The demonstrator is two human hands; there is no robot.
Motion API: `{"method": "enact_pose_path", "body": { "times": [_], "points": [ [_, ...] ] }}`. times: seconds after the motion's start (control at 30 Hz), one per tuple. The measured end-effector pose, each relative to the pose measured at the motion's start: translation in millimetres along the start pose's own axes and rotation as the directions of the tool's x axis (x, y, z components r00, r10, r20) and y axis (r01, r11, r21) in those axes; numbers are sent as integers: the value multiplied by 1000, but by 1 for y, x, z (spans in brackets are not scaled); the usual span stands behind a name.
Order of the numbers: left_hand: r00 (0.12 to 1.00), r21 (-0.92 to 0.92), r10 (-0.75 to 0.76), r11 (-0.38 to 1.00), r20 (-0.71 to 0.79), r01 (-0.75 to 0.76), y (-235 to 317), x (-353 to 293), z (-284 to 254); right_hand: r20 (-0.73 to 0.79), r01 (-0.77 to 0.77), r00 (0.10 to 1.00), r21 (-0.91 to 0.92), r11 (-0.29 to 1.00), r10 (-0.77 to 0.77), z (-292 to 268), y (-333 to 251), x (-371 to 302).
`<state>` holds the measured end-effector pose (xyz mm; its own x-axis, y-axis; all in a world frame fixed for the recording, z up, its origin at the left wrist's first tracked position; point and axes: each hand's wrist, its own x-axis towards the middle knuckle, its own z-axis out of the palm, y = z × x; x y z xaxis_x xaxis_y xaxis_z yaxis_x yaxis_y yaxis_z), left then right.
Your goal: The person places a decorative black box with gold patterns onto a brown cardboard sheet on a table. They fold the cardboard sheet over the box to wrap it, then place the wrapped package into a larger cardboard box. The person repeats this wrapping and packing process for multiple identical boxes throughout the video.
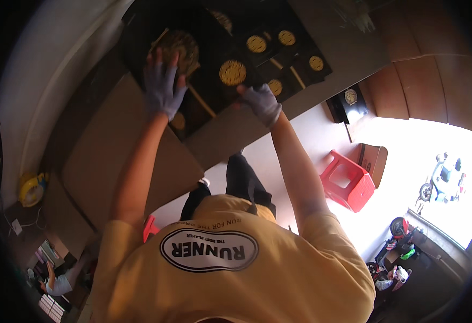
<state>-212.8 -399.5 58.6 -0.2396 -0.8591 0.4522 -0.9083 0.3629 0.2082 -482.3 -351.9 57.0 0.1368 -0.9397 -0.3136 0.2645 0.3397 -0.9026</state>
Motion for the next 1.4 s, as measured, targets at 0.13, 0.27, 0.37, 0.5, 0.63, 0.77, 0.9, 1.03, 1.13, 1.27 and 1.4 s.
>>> {"method": "enact_pose_path", "body": {
  "times": [0.13, 0.27, 0.37, 0.5, 0.63, 0.77, 0.9, 1.03, 1.13, 1.27, 1.4],
  "points": [
    [976, 267, -88, 963, 197, 33, -12, 53, 104, -414, 15, 896, -333, 943, -161, -22, 7, 65],
    [912, 496, -246, 867, 329, 55, 20, 57, 127, -7, 252, 649, -941, 224, -761, -30, 26, 54],
    [968, 388, -144, 920, 207, 53, 7, 59, 138, 180, 202, 832, -979, -16, -525, -27, 55, 64],
    [980, 312, -82, 950, 180, 22, 3, 58, 137, 206, 197, 897, -978, -63, -392, -32, 65, 70],
    [946, 185, 67, 974, 317, -130, -42, 68, 123, 210, 201, 927, -978, -61, -311, -31, 60, 69],
    [888, 216, 215, 922, 406, -322, -64, 68, 104, 240, 215, 893, -971, -107, -380, -37, 68, 75],
    [839, 295, 156, 890, 522, -348, -53, 73, 91, 261, 189, 878, -959, -211, -401, -37, 64, 74],
    [870, 275, 242, 883, 430, -381, -53, 75, 82, 237, 178, 893, -967, -183, -383, -23, 48, 66],
    [911, 220, 324, 898, 256, -382, -62, 70, 68, 220, 163, 893, -971, -173, -394, -8, 40, 57],
    [992, 23, 112, 993, 56, -113, -62, 42, 13, 252, 224, 796, -967, -119, -550, 9, 33, 39],
    [997, -69, -53, 996, 53, 56, -40, -68, -10, 488, 568, 615, -819, -80, -619, 50, 58, 7]
  ]
}}
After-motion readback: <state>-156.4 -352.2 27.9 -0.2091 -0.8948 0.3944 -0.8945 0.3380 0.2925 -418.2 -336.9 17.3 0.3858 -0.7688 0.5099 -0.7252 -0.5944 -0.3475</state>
